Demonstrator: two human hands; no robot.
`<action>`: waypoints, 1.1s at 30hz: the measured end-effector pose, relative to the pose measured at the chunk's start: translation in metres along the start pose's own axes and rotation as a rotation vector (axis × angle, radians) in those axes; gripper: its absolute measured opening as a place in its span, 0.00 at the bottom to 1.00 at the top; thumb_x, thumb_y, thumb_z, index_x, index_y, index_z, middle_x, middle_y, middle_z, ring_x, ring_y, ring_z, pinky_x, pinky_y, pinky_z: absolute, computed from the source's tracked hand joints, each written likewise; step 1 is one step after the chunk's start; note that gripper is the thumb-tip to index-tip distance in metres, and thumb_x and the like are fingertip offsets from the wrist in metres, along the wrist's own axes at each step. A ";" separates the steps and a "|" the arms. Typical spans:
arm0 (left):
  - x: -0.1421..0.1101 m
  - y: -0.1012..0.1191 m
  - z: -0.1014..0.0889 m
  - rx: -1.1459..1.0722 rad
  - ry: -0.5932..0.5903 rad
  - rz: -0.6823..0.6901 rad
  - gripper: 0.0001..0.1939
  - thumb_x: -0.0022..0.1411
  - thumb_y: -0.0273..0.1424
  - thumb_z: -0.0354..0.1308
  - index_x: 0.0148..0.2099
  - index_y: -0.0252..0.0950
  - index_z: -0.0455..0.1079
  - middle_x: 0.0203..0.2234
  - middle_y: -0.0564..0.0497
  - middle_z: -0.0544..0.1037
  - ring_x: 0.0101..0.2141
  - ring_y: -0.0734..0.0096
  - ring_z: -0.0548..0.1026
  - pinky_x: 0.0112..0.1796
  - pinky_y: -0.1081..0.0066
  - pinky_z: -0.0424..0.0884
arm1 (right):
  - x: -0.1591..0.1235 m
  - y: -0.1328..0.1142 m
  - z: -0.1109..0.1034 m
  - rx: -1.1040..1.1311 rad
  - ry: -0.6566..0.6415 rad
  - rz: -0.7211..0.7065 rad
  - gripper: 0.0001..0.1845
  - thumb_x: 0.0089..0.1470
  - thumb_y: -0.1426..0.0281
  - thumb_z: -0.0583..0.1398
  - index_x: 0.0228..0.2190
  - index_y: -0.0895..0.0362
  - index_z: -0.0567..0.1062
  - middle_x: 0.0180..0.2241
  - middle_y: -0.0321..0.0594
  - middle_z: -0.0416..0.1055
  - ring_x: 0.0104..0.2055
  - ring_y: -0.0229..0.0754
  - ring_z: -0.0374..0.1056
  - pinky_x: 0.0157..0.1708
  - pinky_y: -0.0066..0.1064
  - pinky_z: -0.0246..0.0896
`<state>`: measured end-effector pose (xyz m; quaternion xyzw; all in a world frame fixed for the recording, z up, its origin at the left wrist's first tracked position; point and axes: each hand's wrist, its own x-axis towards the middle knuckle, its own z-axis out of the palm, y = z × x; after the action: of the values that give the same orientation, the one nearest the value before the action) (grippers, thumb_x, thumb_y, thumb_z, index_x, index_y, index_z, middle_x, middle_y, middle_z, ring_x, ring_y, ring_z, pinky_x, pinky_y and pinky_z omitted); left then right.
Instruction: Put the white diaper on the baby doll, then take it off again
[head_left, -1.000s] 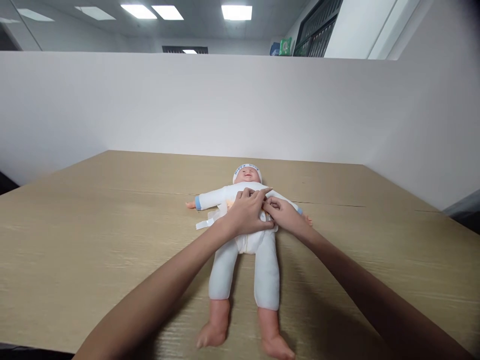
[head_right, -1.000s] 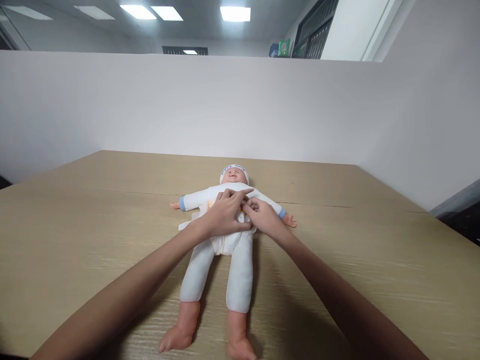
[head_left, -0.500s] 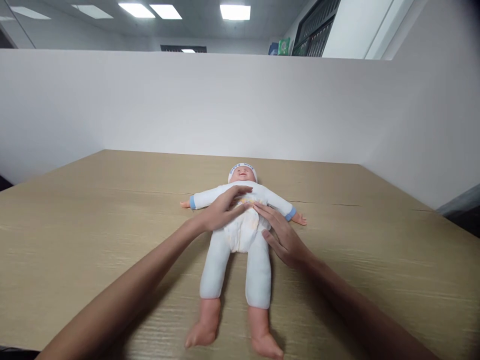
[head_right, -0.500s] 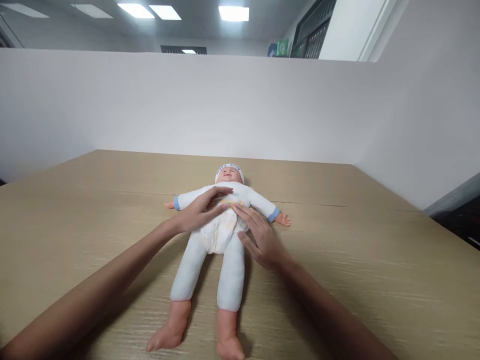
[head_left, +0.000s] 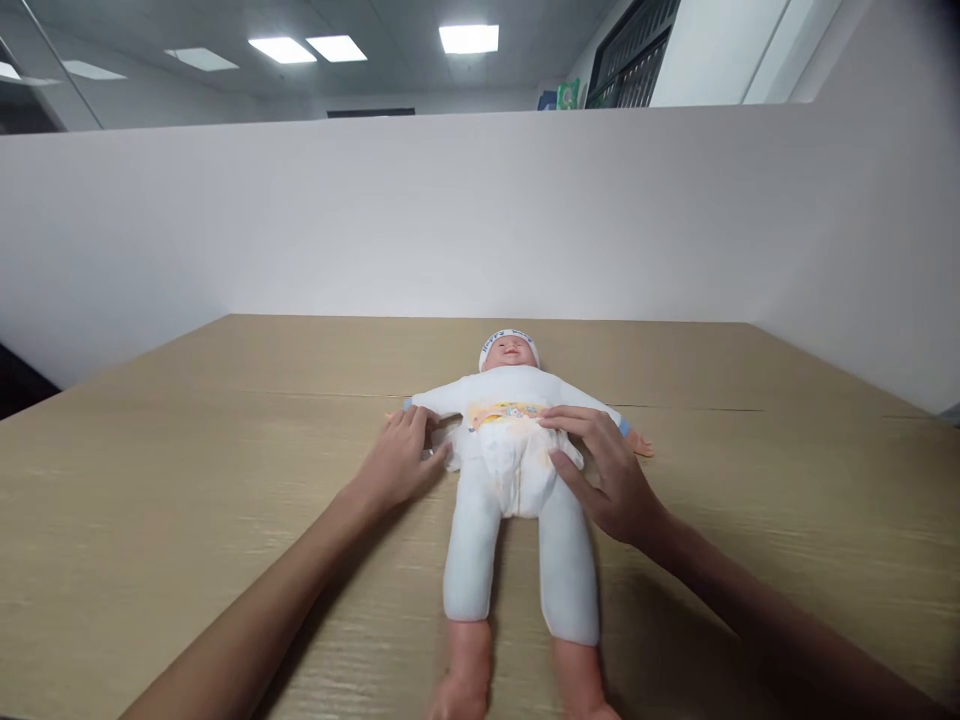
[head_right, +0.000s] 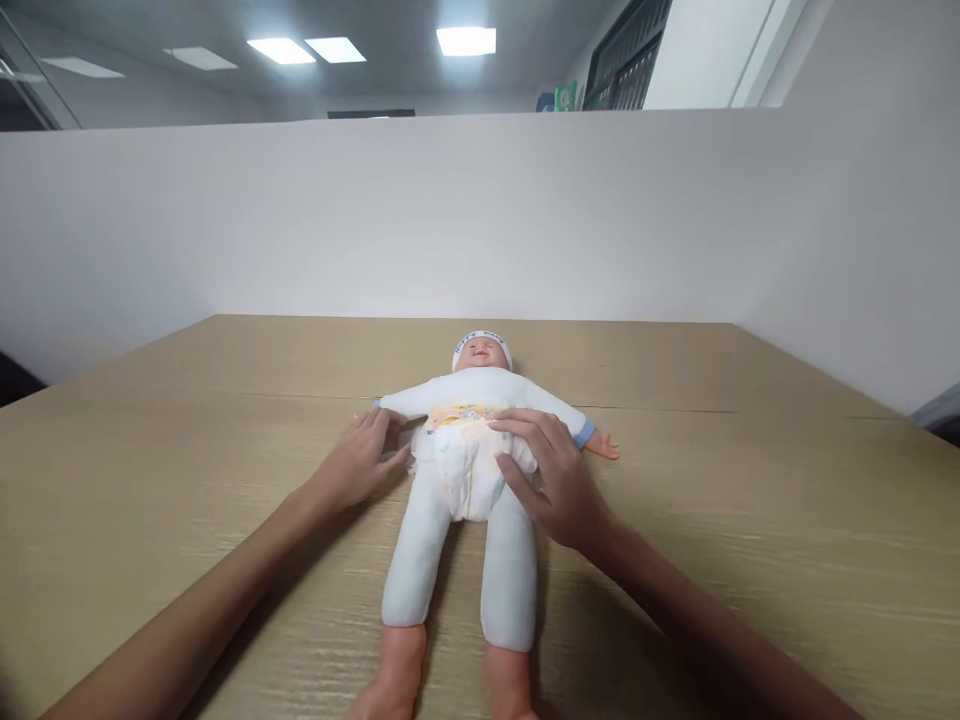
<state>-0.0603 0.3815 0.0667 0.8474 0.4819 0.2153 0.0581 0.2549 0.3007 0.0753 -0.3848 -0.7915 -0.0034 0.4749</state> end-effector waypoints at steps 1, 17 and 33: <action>-0.002 0.001 0.000 0.028 -0.011 -0.039 0.15 0.72 0.44 0.54 0.48 0.37 0.68 0.47 0.38 0.78 0.49 0.46 0.74 0.54 0.45 0.69 | 0.009 -0.006 0.002 -0.007 0.002 0.000 0.14 0.71 0.67 0.58 0.56 0.48 0.74 0.54 0.46 0.77 0.60 0.56 0.72 0.61 0.52 0.66; 0.015 0.011 -0.028 -0.650 -0.035 -0.324 0.26 0.63 0.52 0.59 0.24 0.39 0.60 0.22 0.56 0.65 0.27 0.70 0.63 0.31 0.70 0.57 | 0.096 -0.038 0.048 -0.334 -0.398 0.465 0.24 0.59 0.54 0.66 0.24 0.50 0.60 0.27 0.42 0.72 0.30 0.46 0.65 0.29 0.37 0.42; 0.044 0.051 0.008 -0.995 0.013 -0.087 0.18 0.74 0.48 0.54 0.50 0.40 0.69 0.36 0.53 0.70 0.36 0.68 0.68 0.40 0.67 0.67 | 0.095 0.000 0.033 0.011 -0.508 0.473 0.24 0.70 0.57 0.53 0.23 0.52 0.57 0.23 0.33 0.63 0.26 0.39 0.56 0.27 0.35 0.46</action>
<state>0.0030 0.3920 0.0886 0.6947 0.3559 0.4218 0.4613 0.2062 0.3704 0.1294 -0.5436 -0.7734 0.2068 0.2522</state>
